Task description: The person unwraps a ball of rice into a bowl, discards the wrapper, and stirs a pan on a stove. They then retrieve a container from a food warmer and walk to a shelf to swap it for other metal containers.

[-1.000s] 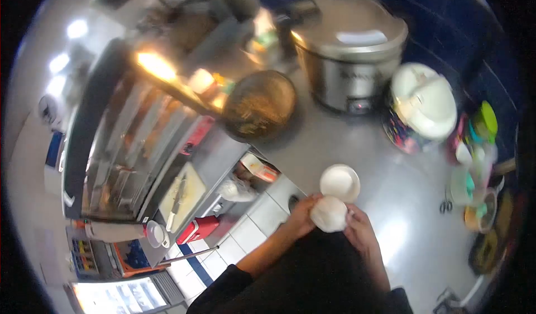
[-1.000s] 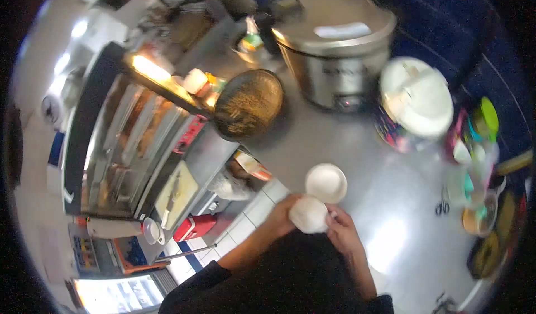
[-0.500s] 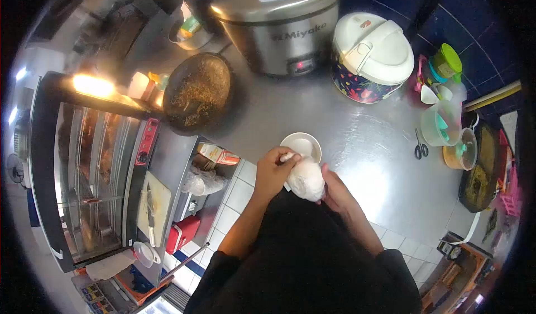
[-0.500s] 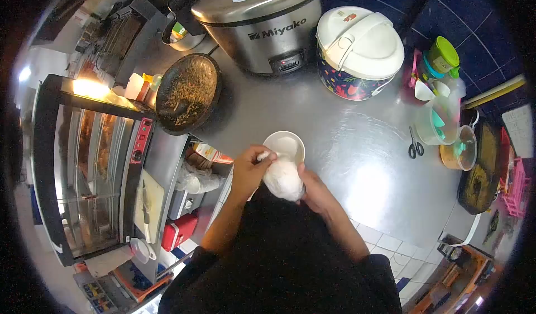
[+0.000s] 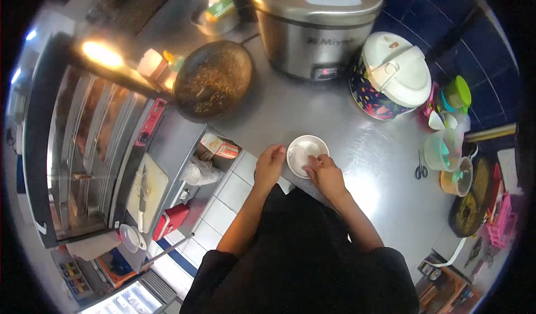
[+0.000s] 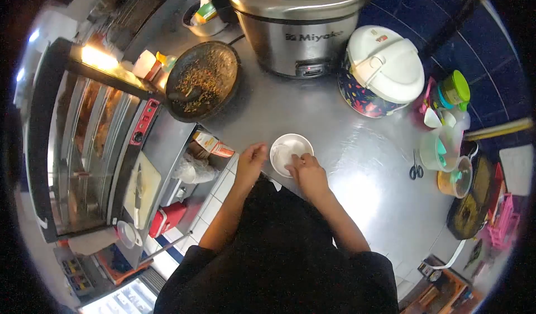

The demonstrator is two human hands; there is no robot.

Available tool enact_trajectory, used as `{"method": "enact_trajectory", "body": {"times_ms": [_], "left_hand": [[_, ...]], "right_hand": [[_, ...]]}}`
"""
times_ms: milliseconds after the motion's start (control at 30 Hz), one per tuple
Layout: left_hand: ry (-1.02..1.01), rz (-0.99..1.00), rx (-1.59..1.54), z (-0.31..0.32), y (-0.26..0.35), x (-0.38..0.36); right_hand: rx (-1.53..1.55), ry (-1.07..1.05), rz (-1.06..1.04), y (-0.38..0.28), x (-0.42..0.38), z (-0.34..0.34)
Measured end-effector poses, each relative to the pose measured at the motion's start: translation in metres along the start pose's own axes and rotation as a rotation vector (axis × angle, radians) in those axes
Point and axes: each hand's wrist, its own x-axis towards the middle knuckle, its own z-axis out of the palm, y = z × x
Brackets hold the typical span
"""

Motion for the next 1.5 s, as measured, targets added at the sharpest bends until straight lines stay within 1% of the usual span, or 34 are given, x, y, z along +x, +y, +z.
{"method": "enact_trajectory", "body": {"times_ms": [33,133,167,233,333,433,467,533,567,633,667,733,767,800,833,867,900,933,1000,1133,1167,1200,1267,1300,1333,1400,1433,1467,1500], "left_hand": [[-0.005,0.055,0.124,0.0,-0.002,-0.005],[-0.047,0.316,0.363,0.001,0.001,-0.008],[-0.053,0.421,0.437,0.001,0.002,-0.006],[-0.085,0.412,0.579,0.001,0.005,-0.001],[-0.145,0.433,0.763,0.004,0.01,0.012],[-0.233,0.44,0.952,0.008,0.03,0.021],[-0.269,0.433,1.019,0.009,0.035,0.022],[-0.254,0.532,1.122,0.015,0.035,0.024],[-0.247,0.585,1.174,0.018,0.036,0.026],[-0.135,0.609,1.022,0.018,0.053,0.018],[-0.093,0.622,0.945,0.017,0.057,0.013],[-0.214,0.621,1.055,0.017,0.04,0.009],[-0.273,0.655,1.096,0.023,0.034,0.016],[-0.302,0.585,1.125,0.029,0.027,0.018],[-0.333,0.516,1.157,0.033,0.022,0.018],[-0.334,0.543,1.176,0.036,0.024,0.021],[-0.334,0.556,1.2,0.039,0.025,0.022],[-0.313,0.612,1.201,0.041,0.023,0.021],[-0.24,0.694,1.21,0.041,0.022,0.018],[0.013,0.779,1.166,0.033,0.032,0.008],[-0.01,0.766,1.194,0.032,0.025,0.011],[-0.005,0.751,1.178,0.03,0.029,0.004],[0.018,0.745,1.13,0.036,0.045,-0.006],[0.005,0.745,1.197,0.036,0.047,-0.008],[0.005,0.724,1.171,0.032,0.045,-0.018],[0.042,0.741,1.098,0.034,0.054,-0.014],[0.029,0.726,1.15,0.03,0.049,-0.011],[0.022,0.699,1.114,0.026,0.043,-0.021],[0.046,0.706,1.065,0.029,0.045,-0.014]], "right_hand": [[0.049,-0.014,-0.008,0.002,-0.002,-0.002],[0.169,-0.066,-0.113,-0.001,-0.008,-0.029],[0.142,-0.102,-0.124,0.002,-0.009,-0.031],[0.088,-0.159,-0.132,0.007,-0.013,-0.036],[0.097,-0.194,-0.135,0.021,-0.009,-0.032],[0.08,-0.124,-0.099,0.027,-0.003,-0.034],[0.065,-0.122,-0.048,0.026,-0.002,-0.037],[0.04,-0.121,0.058,0.02,-0.002,-0.045],[0.035,-0.052,0.029,0.021,-0.005,-0.046],[0.022,0.1,-0.019,0.026,-0.008,-0.05],[0.055,0.123,-0.009,0.026,-0.009,-0.049],[0.114,0.165,0.032,0.028,-0.016,-0.039],[0.15,0.119,0.076,0.037,-0.019,-0.031],[0.204,0.171,0.126,0.04,-0.021,-0.021],[0.373,0.164,0.2,0.036,-0.021,-0.026],[0.232,0.25,0.064,0.036,-0.02,-0.029],[0.255,0.207,0.087,0.034,-0.022,-0.031],[0.251,0.191,0.103,0.033,-0.024,-0.031],[0.264,0.14,0.099,0.035,-0.023,-0.03],[0.206,0.184,0.001,0.054,-0.025,-0.028],[0.293,0.111,0.076,0.054,-0.024,-0.028],[0.297,0.114,0.062,0.05,-0.026,-0.029],[0.287,0.137,0.028,0.053,-0.025,-0.033],[0.363,0.14,0.103,0.056,-0.025,-0.027],[0.395,0.135,0.112,0.052,-0.032,-0.023],[0.422,0.176,0.105,0.057,-0.024,-0.03],[0.362,0.207,0.065,0.059,-0.024,-0.03],[0.458,0.204,0.096,0.052,-0.033,-0.025],[0.532,0.23,0.1,0.052,-0.024,-0.028]]}}
